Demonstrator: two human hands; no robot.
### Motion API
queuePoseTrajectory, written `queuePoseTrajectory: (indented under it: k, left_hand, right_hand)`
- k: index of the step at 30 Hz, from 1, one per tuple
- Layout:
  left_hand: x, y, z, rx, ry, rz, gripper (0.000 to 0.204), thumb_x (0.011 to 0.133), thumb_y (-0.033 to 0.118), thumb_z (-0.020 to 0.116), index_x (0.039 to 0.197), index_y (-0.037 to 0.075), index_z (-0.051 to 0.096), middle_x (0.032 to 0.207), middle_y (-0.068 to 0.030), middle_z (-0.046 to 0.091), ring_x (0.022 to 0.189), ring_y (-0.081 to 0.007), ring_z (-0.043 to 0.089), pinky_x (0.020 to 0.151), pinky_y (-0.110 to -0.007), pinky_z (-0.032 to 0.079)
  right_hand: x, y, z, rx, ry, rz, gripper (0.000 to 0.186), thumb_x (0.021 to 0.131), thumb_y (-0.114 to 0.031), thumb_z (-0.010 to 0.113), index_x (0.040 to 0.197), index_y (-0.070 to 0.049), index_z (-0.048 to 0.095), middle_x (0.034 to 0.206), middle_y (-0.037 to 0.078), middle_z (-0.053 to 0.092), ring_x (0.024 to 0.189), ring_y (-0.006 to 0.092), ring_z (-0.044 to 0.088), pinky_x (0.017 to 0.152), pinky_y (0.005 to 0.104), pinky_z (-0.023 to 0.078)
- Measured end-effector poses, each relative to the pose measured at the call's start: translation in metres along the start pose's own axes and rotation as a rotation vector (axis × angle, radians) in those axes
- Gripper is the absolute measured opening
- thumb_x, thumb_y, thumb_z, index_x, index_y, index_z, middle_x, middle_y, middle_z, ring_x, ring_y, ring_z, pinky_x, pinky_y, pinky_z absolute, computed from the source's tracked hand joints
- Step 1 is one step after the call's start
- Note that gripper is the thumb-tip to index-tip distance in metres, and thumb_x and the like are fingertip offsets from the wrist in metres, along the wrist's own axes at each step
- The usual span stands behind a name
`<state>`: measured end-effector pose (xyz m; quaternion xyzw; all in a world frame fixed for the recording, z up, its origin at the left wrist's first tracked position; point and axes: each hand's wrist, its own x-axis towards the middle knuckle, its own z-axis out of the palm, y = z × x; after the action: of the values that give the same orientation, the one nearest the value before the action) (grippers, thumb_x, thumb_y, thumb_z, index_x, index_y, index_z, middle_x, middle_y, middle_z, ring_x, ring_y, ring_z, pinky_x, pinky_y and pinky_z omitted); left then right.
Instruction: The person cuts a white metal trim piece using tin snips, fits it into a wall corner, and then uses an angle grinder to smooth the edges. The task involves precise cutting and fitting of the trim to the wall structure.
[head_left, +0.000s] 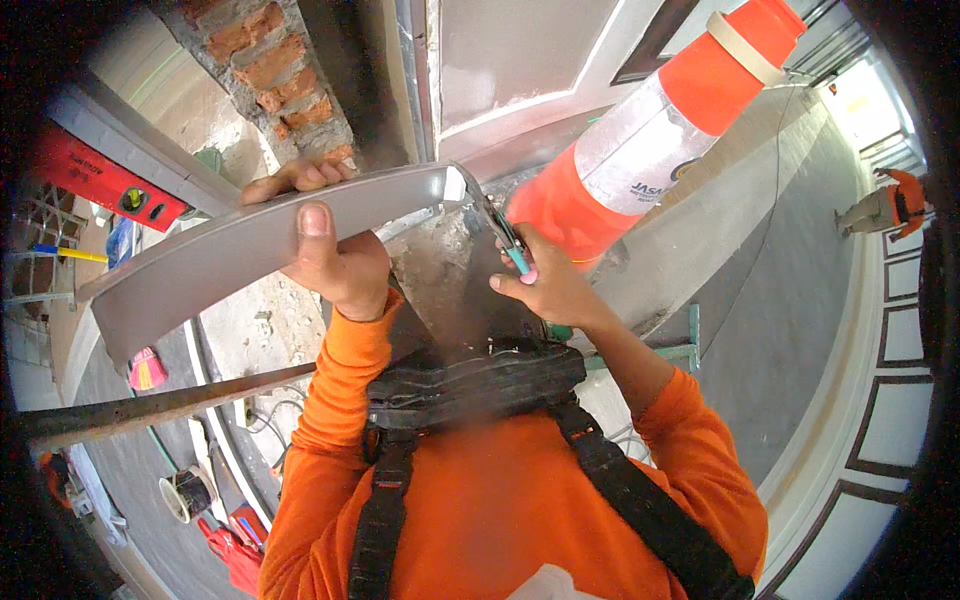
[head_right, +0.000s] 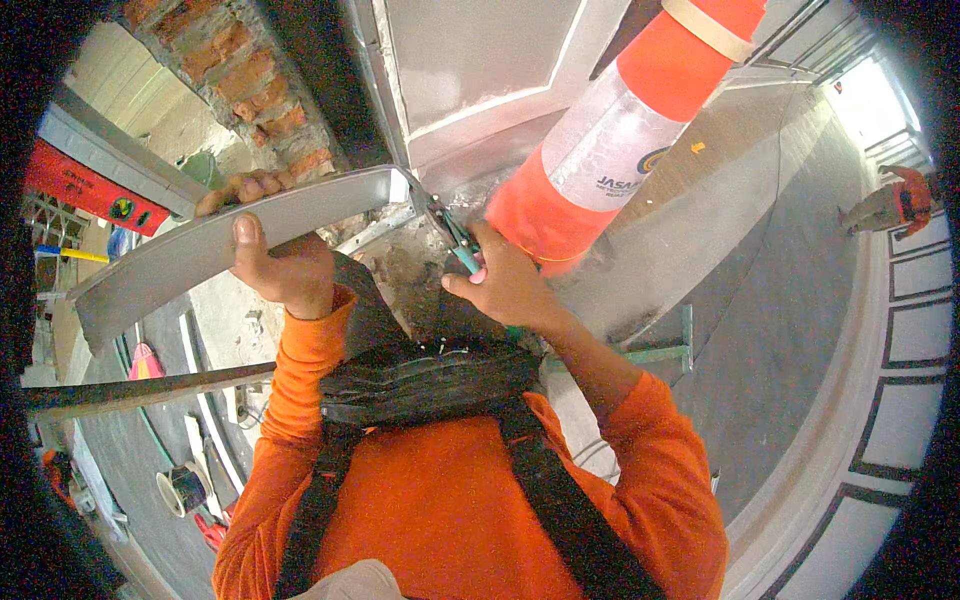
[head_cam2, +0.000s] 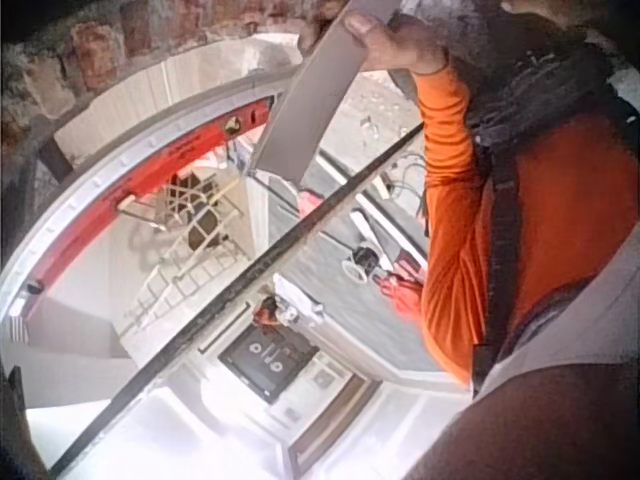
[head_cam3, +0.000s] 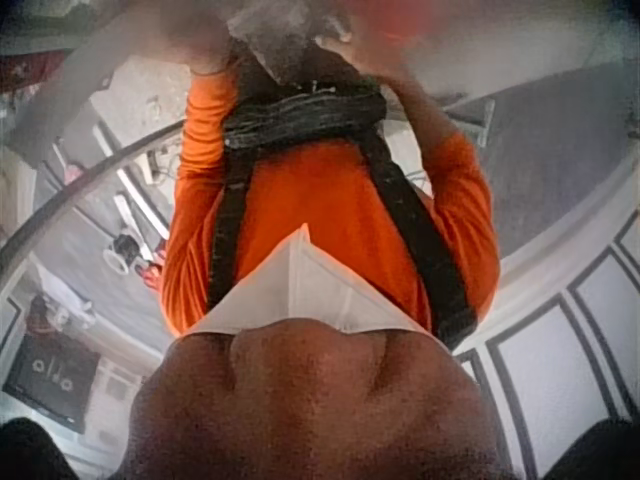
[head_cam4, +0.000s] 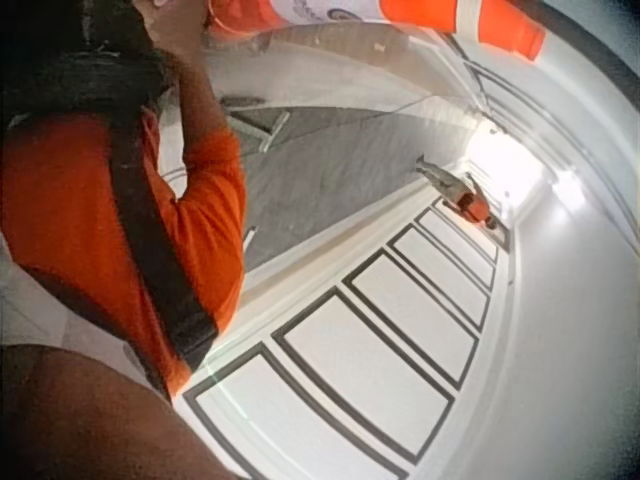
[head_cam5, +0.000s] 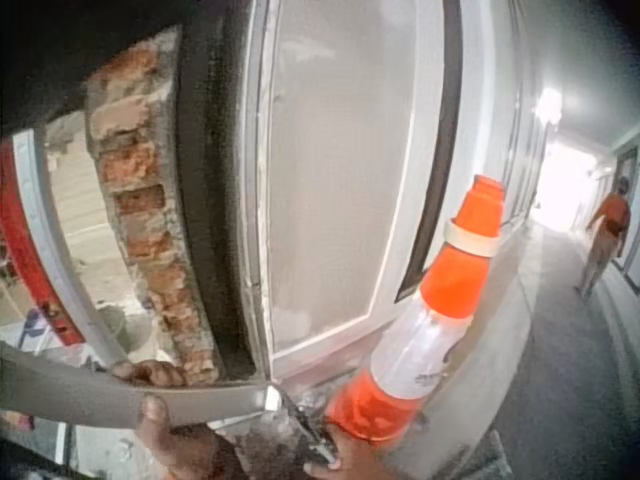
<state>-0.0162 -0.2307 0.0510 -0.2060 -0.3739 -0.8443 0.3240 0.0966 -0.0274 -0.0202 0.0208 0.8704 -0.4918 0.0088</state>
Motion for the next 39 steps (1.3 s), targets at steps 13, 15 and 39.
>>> queuePoseTrajectory:
  k: [13, 15, 39]
  left_hand:
    - [0.004, -0.005, 0.001, 0.388, -0.047, -0.065, 0.039, 0.083, 0.019, 0.071, 0.113, -0.001, 0.056, 0.096, -0.0106, 0.061, 0.09, -0.0236, 0.062, 0.08, -0.037, 0.051]
    - [0.011, -0.002, -0.002, 0.448, -0.078, -0.078, 0.036, 0.083, 0.019, 0.071, 0.11, -0.001, 0.058, 0.094, -0.0089, 0.061, 0.087, -0.0216, 0.062, 0.08, -0.036, 0.051]
    - [0.023, -0.016, -0.041, -0.027, 0.347, -0.6, 0.041, 0.092, 0.039, 0.065, 0.117, 0.009, 0.053, 0.103, -0.0065, 0.057, 0.097, -0.0209, 0.057, 0.084, -0.039, 0.048]
  right_hand:
    - [0.013, 0.008, 0.003, -0.598, 0.206, 0.032, 0.034, 0.083, -0.03, 0.073, 0.097, -0.004, 0.057, 0.082, 0.018, 0.065, 0.079, 0.0366, 0.066, 0.071, 0.042, 0.051]
    - [0.009, 0.004, -0.002, -0.515, 0.087, 0.034, 0.036, 0.082, -0.029, 0.074, 0.1, -0.004, 0.056, 0.084, 0.018, 0.064, 0.08, 0.0366, 0.066, 0.072, 0.0429, 0.051]
    - [-0.005, 0.031, -0.009, -0.194, -0.007, -0.122, 0.067, 0.077, -0.018, 0.075, 0.134, 0.0, 0.045, 0.119, 0.023, 0.056, 0.111, 0.0384, 0.057, 0.098, 0.046, 0.045]
